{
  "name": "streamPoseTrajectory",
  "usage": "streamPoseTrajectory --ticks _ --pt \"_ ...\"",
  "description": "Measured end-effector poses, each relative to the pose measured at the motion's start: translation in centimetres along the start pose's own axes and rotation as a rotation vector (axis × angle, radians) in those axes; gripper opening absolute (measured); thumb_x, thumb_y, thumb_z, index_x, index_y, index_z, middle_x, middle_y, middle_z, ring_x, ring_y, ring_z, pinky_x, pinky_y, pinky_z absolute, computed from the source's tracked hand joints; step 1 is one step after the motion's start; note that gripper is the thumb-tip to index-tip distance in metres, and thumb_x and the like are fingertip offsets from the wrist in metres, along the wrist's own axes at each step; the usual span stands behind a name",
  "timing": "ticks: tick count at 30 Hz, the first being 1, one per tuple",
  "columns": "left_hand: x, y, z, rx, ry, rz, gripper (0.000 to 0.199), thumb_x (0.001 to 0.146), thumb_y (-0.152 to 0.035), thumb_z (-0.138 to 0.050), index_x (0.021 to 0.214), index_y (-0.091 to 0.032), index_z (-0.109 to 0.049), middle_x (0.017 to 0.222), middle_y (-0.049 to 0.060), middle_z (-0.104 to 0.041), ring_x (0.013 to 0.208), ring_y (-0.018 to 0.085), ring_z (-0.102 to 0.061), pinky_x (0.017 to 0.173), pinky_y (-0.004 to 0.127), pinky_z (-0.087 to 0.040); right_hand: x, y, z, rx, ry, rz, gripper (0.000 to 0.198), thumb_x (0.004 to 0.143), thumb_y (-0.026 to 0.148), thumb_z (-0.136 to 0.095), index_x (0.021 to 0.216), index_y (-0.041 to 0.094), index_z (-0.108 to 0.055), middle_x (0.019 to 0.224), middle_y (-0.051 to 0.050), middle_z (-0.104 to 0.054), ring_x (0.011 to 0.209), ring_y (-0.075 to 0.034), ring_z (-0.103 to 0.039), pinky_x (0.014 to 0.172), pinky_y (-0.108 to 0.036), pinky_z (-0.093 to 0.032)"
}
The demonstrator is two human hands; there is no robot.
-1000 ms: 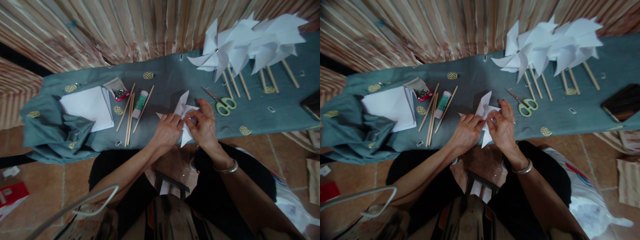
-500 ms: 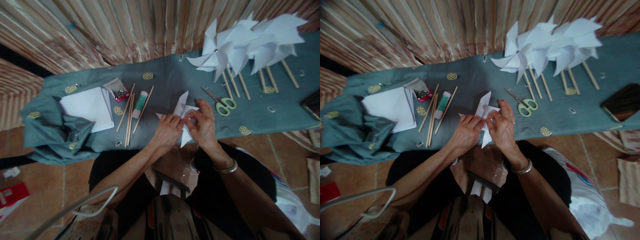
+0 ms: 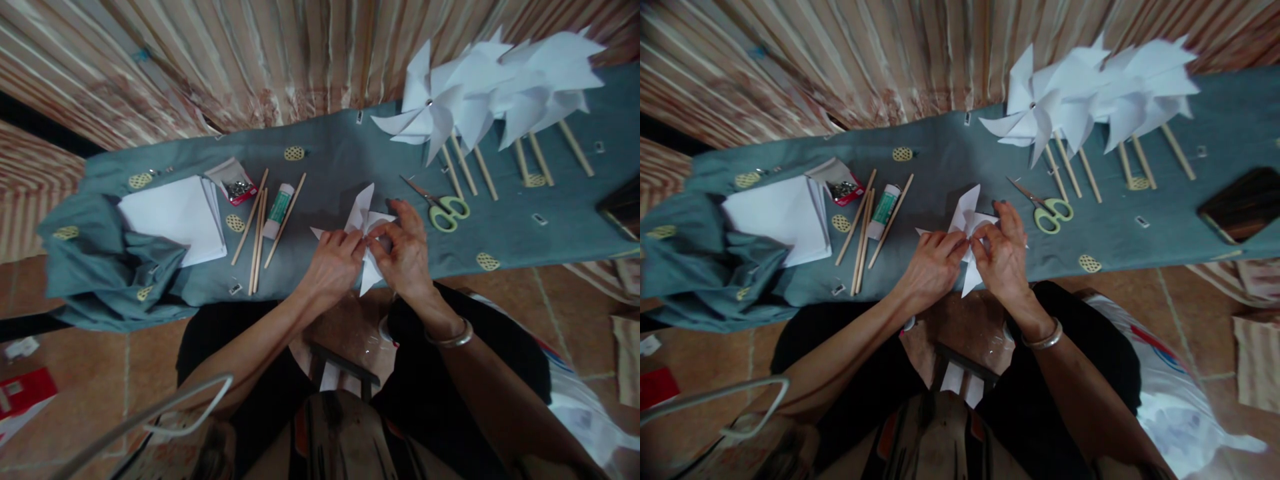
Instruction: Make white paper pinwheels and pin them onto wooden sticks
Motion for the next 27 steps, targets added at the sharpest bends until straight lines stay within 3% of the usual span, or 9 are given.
streamPoseTrajectory --ticks 10,17,27 --pt "0.19 0.07 -0.23 -0.006 0.014 0.004 0.031 0.098 -0.015 -0.043 0.119 -0.009 -0.065 0.118 0.014 -0.066 0.1 0.026 -0.058 0.082 0.04 -0.043 -0.01 -0.2 -0.18 -0.002 -0.039 0.029 0.009 0.084 0.026 -0.062 0.087 0.029 -0.07 0.144 -0.001 -0.053 0.146 -0.032 -0.036 0.12 -0.062 -0.03" --pt "0.27 -0.02 -0.02 -0.004 0.024 0.008 0.03 0.098 -0.016 -0.044 0.117 -0.009 -0.066 0.117 0.014 -0.066 0.1 0.026 -0.058 0.083 0.04 -0.044 -0.08 0.07 -0.04 0.029 0.009 -0.007 0.01 0.087 0.026 -0.061 0.089 0.029 -0.07 0.148 -0.003 -0.049 0.149 -0.037 -0.029 0.12 -0.066 -0.024" --pt "0.32 -0.04 0.03 0.006 0.01 0.004 0.03 0.1 -0.016 -0.041 0.111 -0.008 -0.068 0.115 0.013 -0.067 0.098 0.025 -0.058 0.082 0.038 -0.042 -0.39 0.46 0.6 -0.031 -0.01 0.069 0.019 0.094 0.031 -0.053 0.099 0.027 -0.071 0.147 -0.005 -0.052 0.146 -0.033 -0.036 0.122 -0.058 -0.028"
Point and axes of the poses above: each hand's wrist, its own x-axis towards the middle knuckle, its own z-axis out of the back of the hand, y = z × x, the point moved 1 cm from there along x, towards the middle knuckle
